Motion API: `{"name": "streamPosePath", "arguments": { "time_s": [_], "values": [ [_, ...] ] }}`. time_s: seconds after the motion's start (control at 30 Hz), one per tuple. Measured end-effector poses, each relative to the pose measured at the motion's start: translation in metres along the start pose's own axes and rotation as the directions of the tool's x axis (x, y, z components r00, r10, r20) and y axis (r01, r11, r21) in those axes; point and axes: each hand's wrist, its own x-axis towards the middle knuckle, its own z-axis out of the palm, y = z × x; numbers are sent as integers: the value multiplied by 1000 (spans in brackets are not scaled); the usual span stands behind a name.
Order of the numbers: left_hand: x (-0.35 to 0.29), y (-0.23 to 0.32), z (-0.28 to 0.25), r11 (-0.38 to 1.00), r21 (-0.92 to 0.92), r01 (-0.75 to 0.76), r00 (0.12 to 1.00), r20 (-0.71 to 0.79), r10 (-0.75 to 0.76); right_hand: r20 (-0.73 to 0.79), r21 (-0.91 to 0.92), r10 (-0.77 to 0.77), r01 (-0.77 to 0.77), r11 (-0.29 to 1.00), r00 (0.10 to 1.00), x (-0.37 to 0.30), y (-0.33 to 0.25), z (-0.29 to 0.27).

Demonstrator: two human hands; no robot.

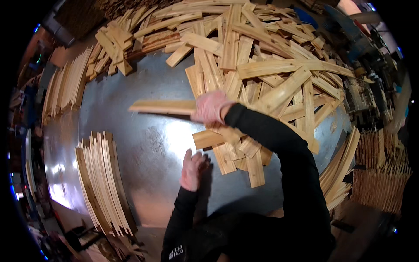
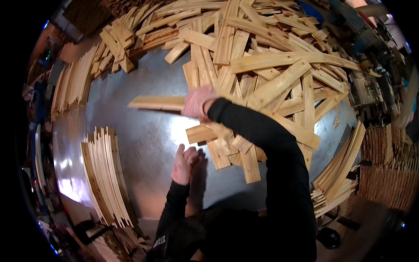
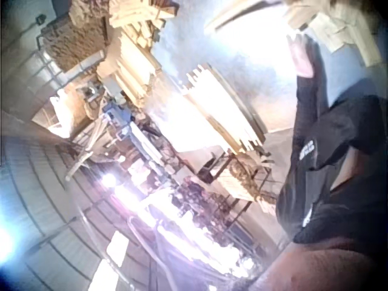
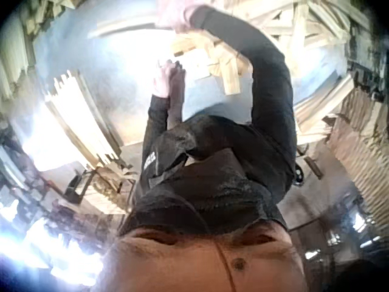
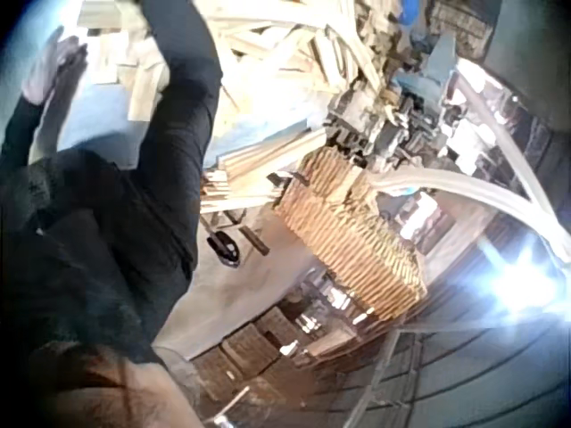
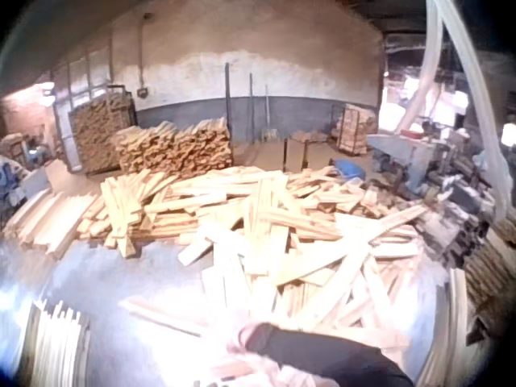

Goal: The person repeatedly picks up thin wooden planks from a large pile on a metal table and stacks them into neat, aligned bundles. The person wears pink gloves and works continuously to organize the scattered planks into orderly stacks.

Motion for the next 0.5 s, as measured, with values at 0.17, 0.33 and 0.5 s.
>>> {"name": "streamPosePath", "arguments": {
  "time_s": [0.17,0.33,0.5],
  "values": [
    [27,-12,32,821,-570,-19,998,-56,-16,-7,-133,-269,266,955,963,-92,-13,97],
    [-63,60,13,560,823,96,987,-4,-163,-332,-336,-420,310,890,845,-117,3,125],
    [-82,152,-2,-473,845,-249,773,467,429,-444,-472,-732,560,681,516,-95,3,62]
  ]
}}
